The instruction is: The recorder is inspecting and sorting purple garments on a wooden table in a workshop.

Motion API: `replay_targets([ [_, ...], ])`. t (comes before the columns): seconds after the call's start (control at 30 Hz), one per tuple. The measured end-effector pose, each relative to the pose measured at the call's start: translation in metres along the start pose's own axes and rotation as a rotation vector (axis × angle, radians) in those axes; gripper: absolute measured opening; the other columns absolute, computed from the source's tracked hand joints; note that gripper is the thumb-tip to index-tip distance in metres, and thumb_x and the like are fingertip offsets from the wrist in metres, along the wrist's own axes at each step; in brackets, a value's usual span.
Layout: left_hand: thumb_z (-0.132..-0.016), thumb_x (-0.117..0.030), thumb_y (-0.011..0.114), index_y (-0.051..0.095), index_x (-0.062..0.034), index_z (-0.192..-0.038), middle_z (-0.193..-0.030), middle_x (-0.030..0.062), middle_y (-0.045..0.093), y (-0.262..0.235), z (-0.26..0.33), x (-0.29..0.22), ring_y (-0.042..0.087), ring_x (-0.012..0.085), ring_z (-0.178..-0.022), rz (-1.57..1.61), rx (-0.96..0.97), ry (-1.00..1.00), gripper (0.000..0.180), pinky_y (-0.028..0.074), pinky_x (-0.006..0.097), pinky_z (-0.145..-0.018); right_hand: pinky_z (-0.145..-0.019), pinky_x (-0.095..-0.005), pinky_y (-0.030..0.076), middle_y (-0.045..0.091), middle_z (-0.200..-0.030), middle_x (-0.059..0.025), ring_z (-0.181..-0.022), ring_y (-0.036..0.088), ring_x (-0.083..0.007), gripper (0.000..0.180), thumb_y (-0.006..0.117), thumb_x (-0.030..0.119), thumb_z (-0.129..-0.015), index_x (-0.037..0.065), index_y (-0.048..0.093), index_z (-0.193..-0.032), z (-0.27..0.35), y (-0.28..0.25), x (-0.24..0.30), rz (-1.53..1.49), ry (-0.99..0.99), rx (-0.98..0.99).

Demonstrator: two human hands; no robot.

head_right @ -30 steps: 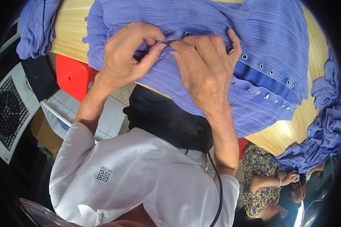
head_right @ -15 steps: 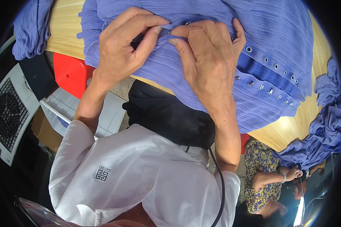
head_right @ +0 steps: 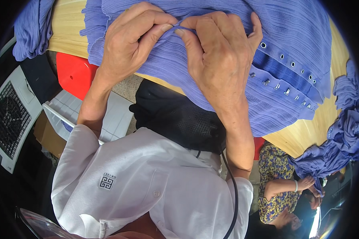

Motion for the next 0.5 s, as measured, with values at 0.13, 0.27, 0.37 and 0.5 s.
replay_targets([
  [0.13, -0.089, 0.002, 0.079, 0.078, -0.0022, -0.109, -0.096, 0.0121, 0.071, -0.005, -0.010, -0.007, 0.069, 0.0288, -0.083, -0.097, 0.342, -0.522, 0.021, 0.054, 0.038, -0.073, -0.119, -0.0610, 0.034, 0.066, -0.089, 0.0048, -0.089, 0.065, -0.0185, 0.014, 0.089, 0.021, -0.085, 0.016, 0.079, -0.093, -0.002, 0.000, 0.001, 0.079, -0.073, -0.051],
  [0.27, -0.087, -0.007, 0.085, 0.084, -0.0080, -0.121, -0.100, 0.0070, 0.075, -0.001, -0.004, -0.017, 0.069, 0.0251, -0.088, -0.151, 0.347, -0.337, 0.035, 0.055, 0.036, -0.074, -0.118, -0.0553, 0.035, 0.067, -0.090, 0.0073, -0.082, 0.064, -0.0134, 0.013, 0.086, 0.020, -0.082, 0.019, 0.077, -0.091, 0.007, -0.007, 0.003, 0.299, -0.203, -0.175],
  [0.37, -0.086, -0.015, 0.086, 0.083, -0.0113, -0.128, -0.105, 0.0041, 0.073, -0.006, -0.001, -0.020, 0.066, 0.0231, -0.088, -0.170, 0.421, -0.303, 0.042, 0.055, 0.036, -0.076, -0.115, -0.0532, 0.036, 0.068, -0.089, 0.0070, -0.083, 0.066, -0.0131, 0.016, 0.082, 0.016, -0.080, 0.018, 0.079, -0.095, 0.020, -0.009, 0.001, 0.300, -0.279, -0.170],
  [0.5, -0.085, -0.026, 0.088, 0.083, -0.0152, -0.132, -0.109, 0.0019, 0.071, -0.011, 0.002, -0.023, 0.065, 0.0220, -0.091, -0.192, 0.546, -0.235, 0.049, 0.056, 0.037, -0.079, -0.101, -0.0423, 0.045, 0.071, -0.101, 0.0031, -0.089, 0.067, -0.0145, 0.024, 0.079, 0.015, -0.080, 0.012, 0.080, -0.104, 0.033, -0.014, 0.006, 0.210, -0.301, 0.054],
])
Point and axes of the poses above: each hand's wrist, its own z-axis away from the middle knuckle, its own y-axis out of the palm, x = y × z, the point moved 4 cm from there along -z, towards the middle knuckle
